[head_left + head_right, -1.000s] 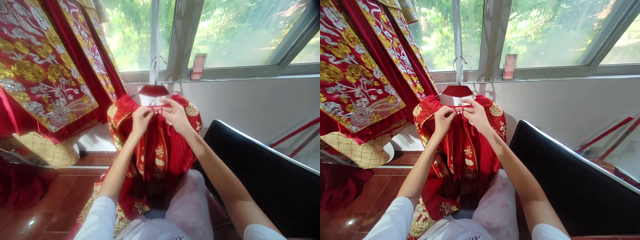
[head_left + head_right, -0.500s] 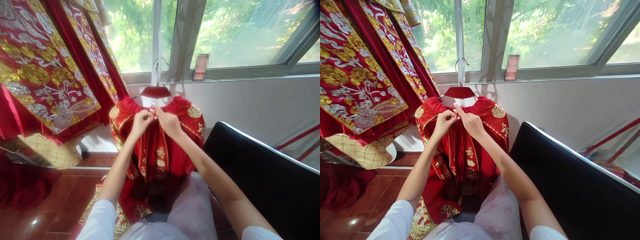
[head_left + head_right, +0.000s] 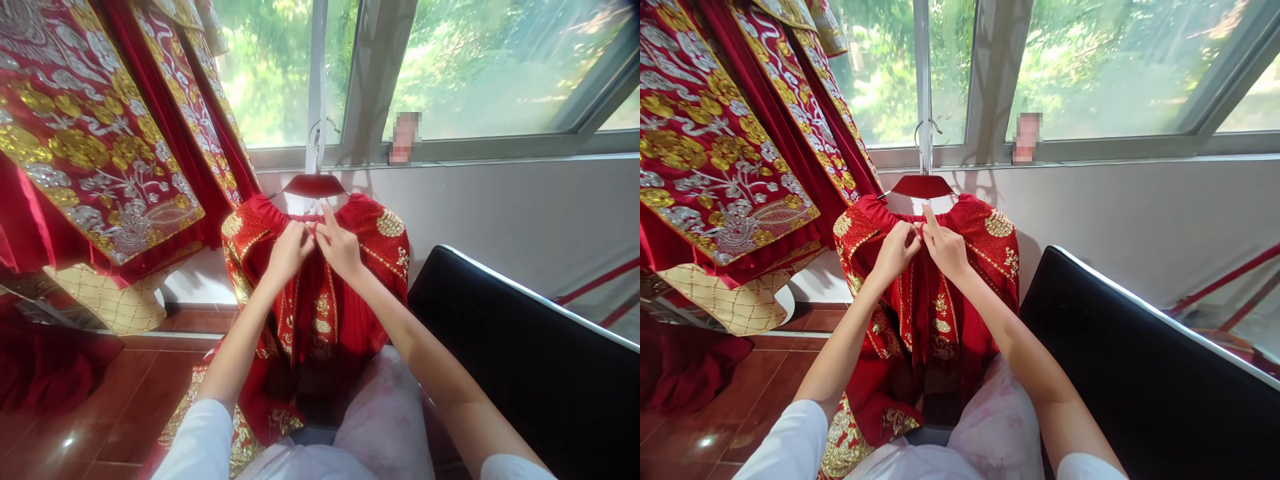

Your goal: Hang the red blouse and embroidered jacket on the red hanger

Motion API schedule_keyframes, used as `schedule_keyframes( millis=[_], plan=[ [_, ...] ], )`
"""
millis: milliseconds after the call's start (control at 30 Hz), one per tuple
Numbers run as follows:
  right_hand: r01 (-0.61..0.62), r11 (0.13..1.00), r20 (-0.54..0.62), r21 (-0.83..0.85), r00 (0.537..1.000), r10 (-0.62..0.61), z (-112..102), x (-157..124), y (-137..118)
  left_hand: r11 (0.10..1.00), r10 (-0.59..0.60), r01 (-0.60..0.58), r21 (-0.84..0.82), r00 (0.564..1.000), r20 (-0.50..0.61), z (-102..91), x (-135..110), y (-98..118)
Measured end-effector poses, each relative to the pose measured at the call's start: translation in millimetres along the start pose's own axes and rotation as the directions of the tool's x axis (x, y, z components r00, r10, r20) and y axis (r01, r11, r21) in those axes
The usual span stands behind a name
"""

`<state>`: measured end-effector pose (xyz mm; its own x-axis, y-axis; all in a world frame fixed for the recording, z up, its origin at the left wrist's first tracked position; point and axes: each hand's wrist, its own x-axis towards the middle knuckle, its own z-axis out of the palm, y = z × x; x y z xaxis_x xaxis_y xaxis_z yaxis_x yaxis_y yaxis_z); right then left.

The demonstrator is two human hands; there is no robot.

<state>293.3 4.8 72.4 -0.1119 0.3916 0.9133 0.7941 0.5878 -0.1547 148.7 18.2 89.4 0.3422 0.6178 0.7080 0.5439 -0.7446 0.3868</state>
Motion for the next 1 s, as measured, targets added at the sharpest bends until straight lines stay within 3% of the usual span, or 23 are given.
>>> schedule_keyframes(
  millis=[233, 400, 467, 533, 633, 733, 833, 1000],
  plan=[
    [0.04, 0.998, -0.107, -0.051, 0.993, -0.045, 3, 1, -3, 0.999, -0.02, 0.02, -0.025, 1.0, 0.017, -2.0, -8, 5],
    [0.019, 0.993, -0.111, -0.121, 0.993, -0.032, -2, -6, -3, 0.937, 0.008, -0.002, 0.348, 1.0, -0.015, -12.5, -12, 8],
    [-0.03, 0.99, -0.119, -0.137, 0.993, 0.014, -9, -9, 4, 0.876, -0.007, 0.035, 0.482, 0.998, -0.06, -17.2, -14, 4],
    [-0.107, 0.985, -0.153, -0.134, 0.984, 0.086, -17, -11, 13, 0.852, -0.048, 0.096, 0.515, 0.993, -0.106, -19.1, -16, -2],
    [-0.196, 0.977, -0.166, -0.084, 0.97, 0.181, -27, -11, 20, 0.915, -0.087, 0.119, 0.387, 0.991, -0.099, -13.8, -18, -7],
    [-0.13, 0.989, 0.0, -0.071, 0.992, 0.13, -31, -10, 15, 0.986, -0.075, 0.09, 0.14, 0.991, -0.11, -2.0, -16, -5],
    [-0.065, 0.988, 0.132, -0.142, 0.988, 0.084, -27, -10, 6, 0.995, -0.093, 0.085, -0.046, 0.97, -0.225, 7.0, -13, -2],
    [-0.083, 0.972, 0.086, -0.22, 0.991, 0.104, -14, -12, -1, 0.943, -0.199, 0.109, -0.314, 0.941, -0.273, 8.0, -13, -3]
  ],
)
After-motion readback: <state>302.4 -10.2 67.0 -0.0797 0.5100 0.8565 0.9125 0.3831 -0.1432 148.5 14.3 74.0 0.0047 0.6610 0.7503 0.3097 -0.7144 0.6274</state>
